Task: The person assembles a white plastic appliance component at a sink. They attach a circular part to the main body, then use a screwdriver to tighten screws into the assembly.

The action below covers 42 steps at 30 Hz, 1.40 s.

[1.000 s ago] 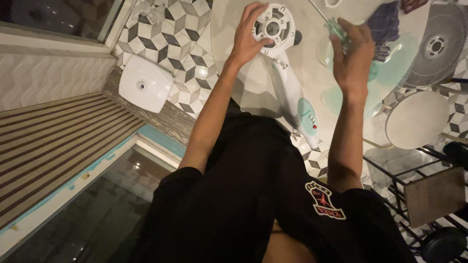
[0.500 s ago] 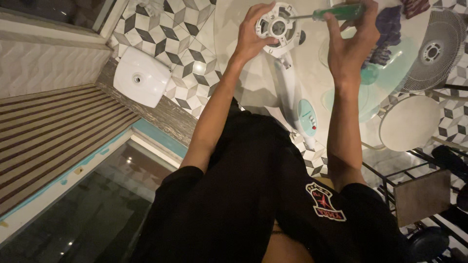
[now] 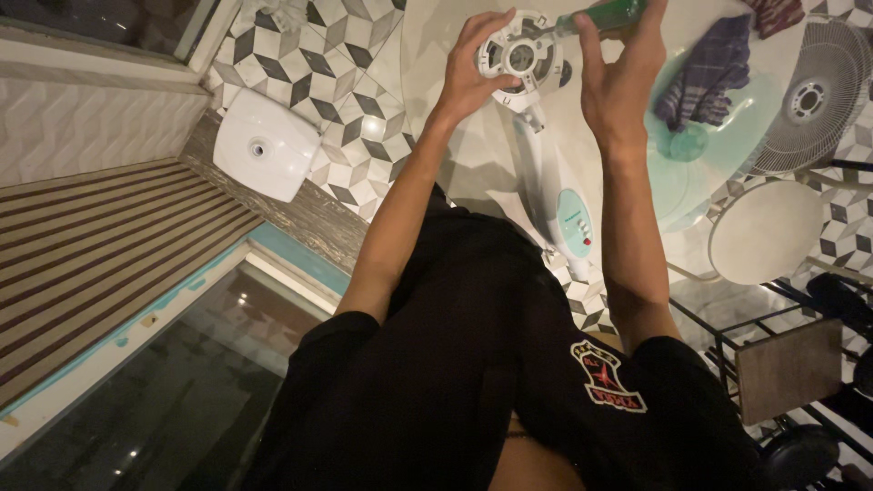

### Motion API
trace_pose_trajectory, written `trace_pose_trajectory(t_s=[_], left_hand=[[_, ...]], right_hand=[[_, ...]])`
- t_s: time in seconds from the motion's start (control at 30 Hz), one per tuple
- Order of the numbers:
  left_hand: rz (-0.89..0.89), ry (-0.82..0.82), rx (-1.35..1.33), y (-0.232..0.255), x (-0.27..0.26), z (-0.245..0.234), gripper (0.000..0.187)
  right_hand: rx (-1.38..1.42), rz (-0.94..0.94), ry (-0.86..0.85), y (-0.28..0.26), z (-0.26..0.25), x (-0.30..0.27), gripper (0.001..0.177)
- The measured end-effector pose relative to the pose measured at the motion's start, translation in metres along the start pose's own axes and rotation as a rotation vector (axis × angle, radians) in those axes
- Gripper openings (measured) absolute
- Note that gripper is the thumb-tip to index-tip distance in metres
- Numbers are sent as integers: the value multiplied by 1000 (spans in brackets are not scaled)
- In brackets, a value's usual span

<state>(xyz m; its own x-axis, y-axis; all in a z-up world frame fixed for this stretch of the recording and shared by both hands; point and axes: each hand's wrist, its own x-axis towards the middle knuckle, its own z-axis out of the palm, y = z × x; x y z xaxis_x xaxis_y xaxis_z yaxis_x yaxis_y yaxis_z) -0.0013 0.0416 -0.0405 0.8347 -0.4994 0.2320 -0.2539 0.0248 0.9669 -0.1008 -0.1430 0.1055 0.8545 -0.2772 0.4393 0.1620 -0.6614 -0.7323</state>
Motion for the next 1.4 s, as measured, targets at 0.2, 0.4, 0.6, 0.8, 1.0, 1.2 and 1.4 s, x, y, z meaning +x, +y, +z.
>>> trace_pose_trajectory(t_s=[0.2, 0.4, 0.6, 0.8, 1.0, 1.2, 1.4], left_hand=[[-25, -5, -34, 2, 3, 3, 96], [-32, -7, 6, 2, 6, 6, 96], [-34, -5, 12, 2, 6, 7, 96], [-51, -17, 25, 3, 6, 6, 96], [-45, -17, 56, 0, 7, 9, 96], [-30, -6, 73, -1, 11, 10, 95], [-23, -13, 66, -4, 11, 12, 94]], right_hand=[[-6, -45, -6, -6, 4, 7, 53], [-59, -59, -27, -11, 4, 12, 47], [-85, -101, -62, -22, 8, 19, 45], [-103, -196, -111, -26, 15, 27, 40], [-318, -385, -142, -30, 18, 35, 37], [-217, -335, -266, -33, 3, 37, 33], [-24, -339, -200, -44, 2, 41, 22]])
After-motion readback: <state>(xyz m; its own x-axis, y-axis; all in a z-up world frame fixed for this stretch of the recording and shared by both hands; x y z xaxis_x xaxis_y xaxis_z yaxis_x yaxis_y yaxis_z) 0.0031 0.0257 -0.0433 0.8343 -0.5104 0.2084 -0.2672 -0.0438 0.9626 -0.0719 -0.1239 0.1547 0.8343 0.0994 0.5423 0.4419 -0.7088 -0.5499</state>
